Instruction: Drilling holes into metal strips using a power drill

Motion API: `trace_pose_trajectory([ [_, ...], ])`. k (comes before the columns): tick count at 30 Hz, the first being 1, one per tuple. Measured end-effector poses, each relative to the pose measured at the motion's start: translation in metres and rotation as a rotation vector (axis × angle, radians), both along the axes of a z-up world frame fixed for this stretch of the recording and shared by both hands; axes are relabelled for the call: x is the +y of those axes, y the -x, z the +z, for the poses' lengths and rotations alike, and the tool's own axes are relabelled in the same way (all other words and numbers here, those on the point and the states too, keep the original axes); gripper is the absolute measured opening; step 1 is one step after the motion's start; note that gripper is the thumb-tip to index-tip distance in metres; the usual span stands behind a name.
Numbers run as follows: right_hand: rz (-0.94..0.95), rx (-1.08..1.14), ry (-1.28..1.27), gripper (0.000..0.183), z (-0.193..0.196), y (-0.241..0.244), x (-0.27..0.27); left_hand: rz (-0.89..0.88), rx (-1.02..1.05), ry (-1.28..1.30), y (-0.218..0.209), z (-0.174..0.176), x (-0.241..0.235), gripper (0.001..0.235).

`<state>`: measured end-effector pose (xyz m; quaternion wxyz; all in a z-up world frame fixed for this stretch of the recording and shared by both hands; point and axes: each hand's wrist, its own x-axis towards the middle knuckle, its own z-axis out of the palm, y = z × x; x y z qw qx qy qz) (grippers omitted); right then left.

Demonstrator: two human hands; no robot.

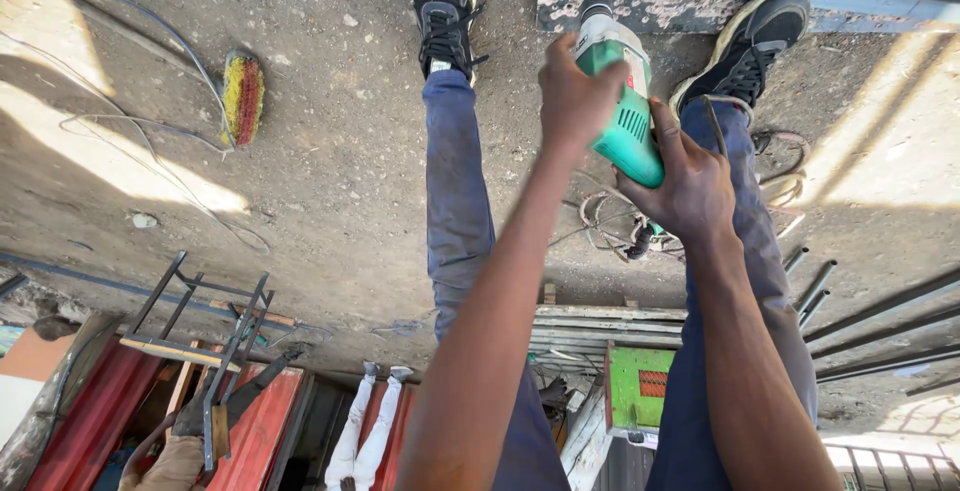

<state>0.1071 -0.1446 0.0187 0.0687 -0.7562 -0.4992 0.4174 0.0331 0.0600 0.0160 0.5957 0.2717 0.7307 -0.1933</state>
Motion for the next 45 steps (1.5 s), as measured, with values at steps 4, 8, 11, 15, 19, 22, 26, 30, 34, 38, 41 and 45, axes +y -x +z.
trace_pose_trajectory([
  [4,-0.126,0.0,-0.05,0.083,0.009,0.005,0.008,0.483,-0.077,0.431,0.011,-0.07,-0.009,0.087],
  [8,-0.252,0.006,-0.045,0.079,0.002,0.001,0.002,0.651,-0.344,0.629,0.016,-0.129,-0.043,0.065],
  [11,-0.336,0.015,-0.075,0.077,-0.006,0.008,-0.007,0.787,-0.373,0.441,0.019,-0.148,-0.074,0.046],
  [15,-0.419,0.094,-0.064,0.084,0.0,0.023,-0.007,0.807,-0.324,0.276,0.018,-0.11,-0.068,0.046],
  [19,-0.531,0.272,0.309,0.096,0.023,0.029,0.015,0.711,-0.303,0.156,0.031,-0.114,-0.075,0.05],
  [22,-0.55,0.234,0.329,0.096,0.02,0.032,0.007,0.74,-0.306,0.222,0.033,-0.114,-0.08,0.049],
  [26,-0.513,0.164,0.228,0.092,0.025,0.033,0.005,0.774,-0.309,0.283,0.035,-0.118,-0.089,0.048],
  [30,-0.523,0.136,0.12,0.09,0.017,0.035,0.012,0.749,-0.373,0.247,0.029,-0.127,-0.082,0.05],
  [34,-0.624,0.179,0.149,0.087,0.018,0.034,0.036,0.707,-0.319,0.181,0.023,-0.126,-0.061,0.047],
  [38,-0.673,0.162,0.188,0.086,0.032,0.04,0.034,0.677,-0.29,0.153,0.025,-0.112,-0.068,0.049],
  [41,-0.672,0.141,0.222,0.087,0.027,0.042,0.026,0.665,-0.27,0.163,0.026,-0.115,-0.07,0.048],
  [45,-0.652,0.127,0.192,0.086,0.019,0.045,0.018,0.672,-0.267,0.151,0.03,-0.114,-0.07,0.047],
])
